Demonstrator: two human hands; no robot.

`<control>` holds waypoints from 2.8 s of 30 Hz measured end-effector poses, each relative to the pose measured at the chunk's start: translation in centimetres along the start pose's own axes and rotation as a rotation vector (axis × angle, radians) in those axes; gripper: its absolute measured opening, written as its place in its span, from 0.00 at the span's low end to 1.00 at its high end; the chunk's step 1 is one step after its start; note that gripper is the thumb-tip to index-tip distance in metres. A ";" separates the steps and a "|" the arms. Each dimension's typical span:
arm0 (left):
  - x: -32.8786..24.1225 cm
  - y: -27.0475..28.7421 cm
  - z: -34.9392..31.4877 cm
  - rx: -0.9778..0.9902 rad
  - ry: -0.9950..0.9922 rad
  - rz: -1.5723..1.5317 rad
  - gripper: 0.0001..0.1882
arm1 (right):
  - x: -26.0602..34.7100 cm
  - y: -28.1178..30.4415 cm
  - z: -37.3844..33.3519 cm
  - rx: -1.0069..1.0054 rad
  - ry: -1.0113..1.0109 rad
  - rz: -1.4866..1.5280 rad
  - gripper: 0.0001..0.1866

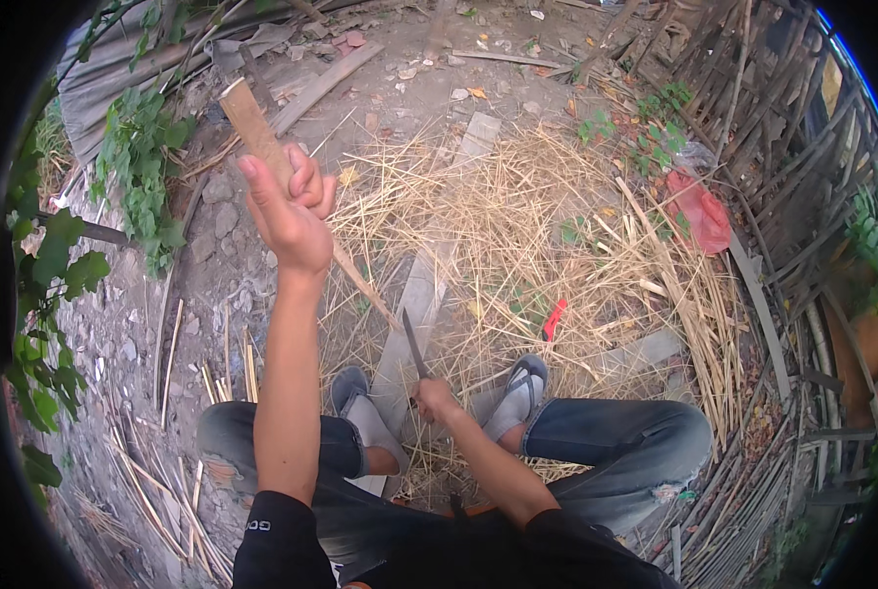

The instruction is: The person sits on the ground and uses a large knife to shave and sharpen a long, thin stick. They rotate the stick to work on different sides, creating a pointed tip. Later, they use a red utility knife to further refine the stick's surface.

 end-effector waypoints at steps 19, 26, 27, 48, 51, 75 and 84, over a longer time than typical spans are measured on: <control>-2.1 3.9 0.6 -0.172 0.020 0.012 0.33 | -0.7 -1.1 -0.8 -0.216 0.403 0.063 0.04; -0.6 2.6 0.3 -0.407 -0.201 0.000 0.30 | 11.3 2.4 -4.9 -0.217 0.504 0.274 0.06; -0.5 2.0 0.5 -0.418 -0.215 -0.014 0.29 | 13.0 2.9 -5.6 -0.275 0.616 0.248 0.05; 1.7 -1.7 1.2 -0.405 -0.243 -0.123 0.23 | 16.4 0.9 -8.8 0.057 0.412 0.359 0.02; 1.6 -1.6 1.0 -0.417 -0.218 -0.124 0.23 | 23.1 0.3 -12.9 0.095 0.731 0.461 0.03; 3.8 10.6 0.1 -0.726 -0.002 -0.136 0.29 | 19.3 38.5 -10.1 -0.326 0.008 -1.427 0.19; 4.2 10.0 0.8 -0.539 -0.006 -0.233 0.30 | 16.6 43.1 -17.1 -0.095 -0.483 -1.651 0.33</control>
Point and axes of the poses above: each hand's wrist, its own z-axis towards the middle knuckle, its own y-axis out of the back of the hand, x = y × z, the point moved 2 cm from there along z, towards the middle knuckle, and after that the axes turned 9 degrees about y, right-handed, at the moved point
